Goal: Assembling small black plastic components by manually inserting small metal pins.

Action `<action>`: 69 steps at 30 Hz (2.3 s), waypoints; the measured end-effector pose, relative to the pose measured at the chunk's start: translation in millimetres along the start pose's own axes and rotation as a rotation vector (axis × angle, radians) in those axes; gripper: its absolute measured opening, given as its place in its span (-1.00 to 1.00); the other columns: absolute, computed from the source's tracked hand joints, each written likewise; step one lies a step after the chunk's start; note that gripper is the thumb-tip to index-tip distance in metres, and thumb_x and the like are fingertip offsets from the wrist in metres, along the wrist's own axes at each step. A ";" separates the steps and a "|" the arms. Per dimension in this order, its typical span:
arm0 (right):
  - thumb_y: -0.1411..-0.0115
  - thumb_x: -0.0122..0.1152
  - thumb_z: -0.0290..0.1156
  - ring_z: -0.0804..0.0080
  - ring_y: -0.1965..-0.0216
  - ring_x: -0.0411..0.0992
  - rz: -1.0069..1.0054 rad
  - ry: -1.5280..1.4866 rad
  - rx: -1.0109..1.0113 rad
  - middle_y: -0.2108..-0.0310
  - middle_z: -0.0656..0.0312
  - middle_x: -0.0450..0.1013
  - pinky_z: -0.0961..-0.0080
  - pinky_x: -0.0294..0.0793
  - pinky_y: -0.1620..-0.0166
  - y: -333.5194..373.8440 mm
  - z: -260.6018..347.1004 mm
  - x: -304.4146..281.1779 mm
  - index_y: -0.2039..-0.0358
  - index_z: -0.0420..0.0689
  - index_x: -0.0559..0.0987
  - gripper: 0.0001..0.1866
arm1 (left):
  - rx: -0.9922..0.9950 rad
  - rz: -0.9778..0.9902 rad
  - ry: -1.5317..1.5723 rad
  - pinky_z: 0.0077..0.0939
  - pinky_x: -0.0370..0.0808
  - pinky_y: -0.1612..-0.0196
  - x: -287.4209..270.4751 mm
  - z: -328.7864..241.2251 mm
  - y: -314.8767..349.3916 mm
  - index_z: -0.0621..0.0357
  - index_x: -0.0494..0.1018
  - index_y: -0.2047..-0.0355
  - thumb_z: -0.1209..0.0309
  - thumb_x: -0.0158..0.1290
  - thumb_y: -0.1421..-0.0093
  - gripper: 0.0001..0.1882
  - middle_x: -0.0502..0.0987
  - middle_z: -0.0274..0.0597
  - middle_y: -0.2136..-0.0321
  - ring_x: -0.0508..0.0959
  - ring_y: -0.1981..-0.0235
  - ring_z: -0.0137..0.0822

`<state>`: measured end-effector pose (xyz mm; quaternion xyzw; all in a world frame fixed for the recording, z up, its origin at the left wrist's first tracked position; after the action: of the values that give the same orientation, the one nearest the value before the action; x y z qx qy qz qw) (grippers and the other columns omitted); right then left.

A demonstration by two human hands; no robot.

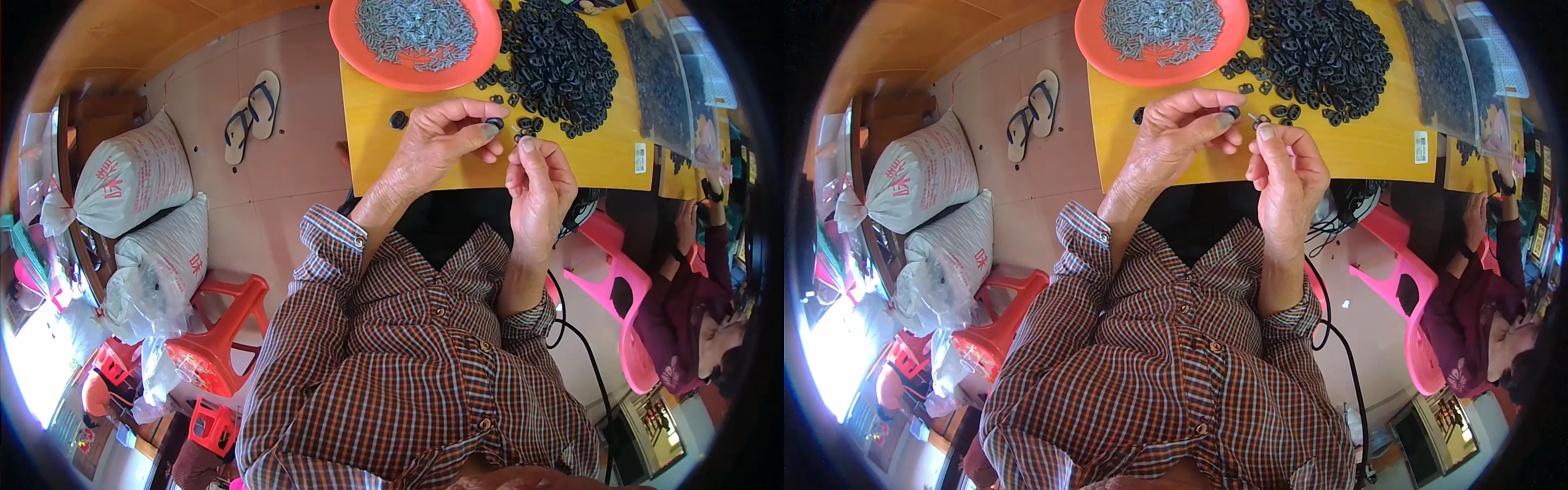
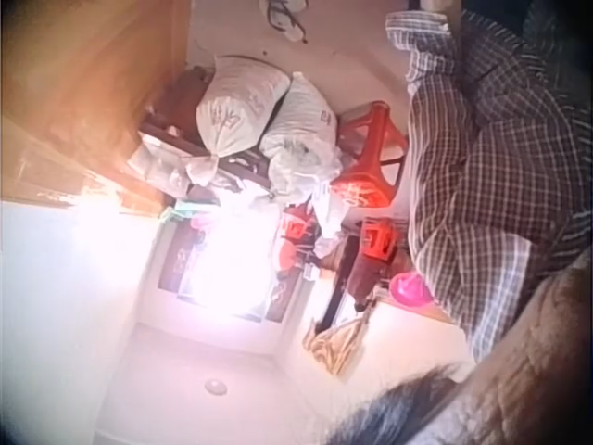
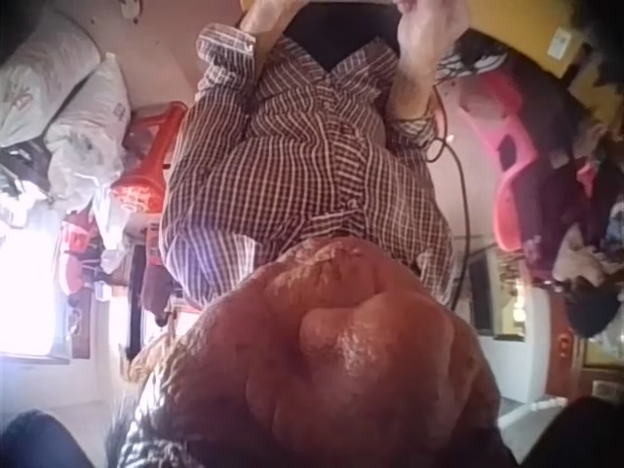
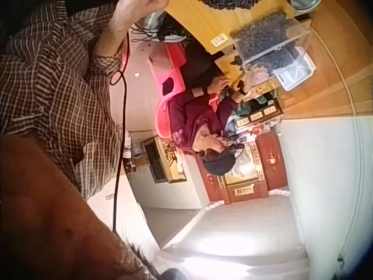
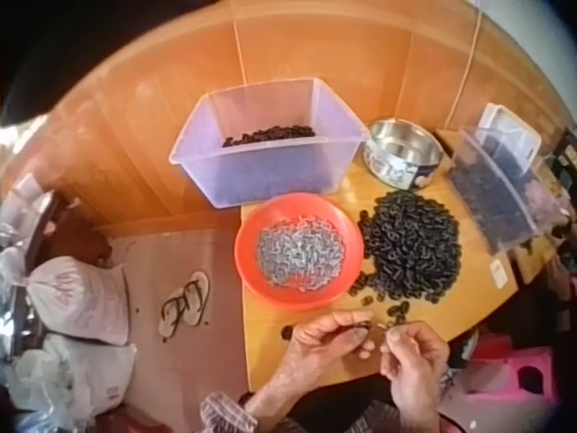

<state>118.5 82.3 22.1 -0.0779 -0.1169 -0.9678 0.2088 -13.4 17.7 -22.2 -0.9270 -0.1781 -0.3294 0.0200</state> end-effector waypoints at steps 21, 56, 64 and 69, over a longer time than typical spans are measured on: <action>-0.23 0.15 -0.46 0.74 0.61 0.28 -0.007 0.128 -0.181 0.33 0.17 0.56 0.81 0.20 0.56 2.9 0.6 9.9 0.28 -0.26 0.53 -0.87 | 0.093 -0.078 -0.090 -0.61 0.58 0.24 5.9 3.4 2.4 0.30 0.46 0.13 0.58 0.04 -0.21 -0.79 0.57 -0.21 0.34 0.59 0.37 -0.47; -0.20 0.19 -0.43 0.74 0.66 0.22 -0.009 0.220 -0.072 0.65 0.39 0.35 0.81 0.12 0.58 7.5 2.6 6.6 0.43 -0.20 0.53 -0.88 | 0.073 -0.031 0.047 -0.68 0.55 0.25 3.0 5.7 7.0 0.28 0.47 0.02 0.63 0.09 -0.16 -0.66 0.46 -0.31 0.37 0.58 0.38 -0.47; -0.20 0.20 -0.42 0.75 0.66 0.21 0.027 0.223 -0.063 0.62 0.38 0.38 0.80 0.11 0.58 5.9 0.1 5.1 0.42 -0.22 0.53 -0.87 | 0.067 -0.029 -0.043 -0.63 0.56 0.26 4.4 3.7 8.9 0.28 0.47 0.02 0.67 0.05 -0.16 -0.65 0.47 -0.30 0.37 0.56 0.40 -0.45; -0.20 0.20 -0.42 0.75 0.66 0.21 0.036 0.228 -0.056 0.62 0.38 0.38 0.80 0.10 0.59 5.5 0.0 4.7 0.41 -0.24 0.54 -0.86 | 0.061 -0.037 -0.061 -0.62 0.55 0.25 5.6 2.5 9.5 0.31 0.46 0.02 0.65 0.07 -0.16 -0.66 0.48 -0.29 0.36 0.56 0.39 -0.45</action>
<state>116.5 75.6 24.2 0.0248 -0.0638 -0.9694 0.2359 -4.6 11.0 -19.9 -0.9321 -0.2058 -0.2958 0.0366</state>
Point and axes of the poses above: each hand's wrist, its own y-axis away from the middle knuckle, its own x-axis out of the palm, z = x × y, the point moved 1 cm from there along -y, towards the middle knuckle
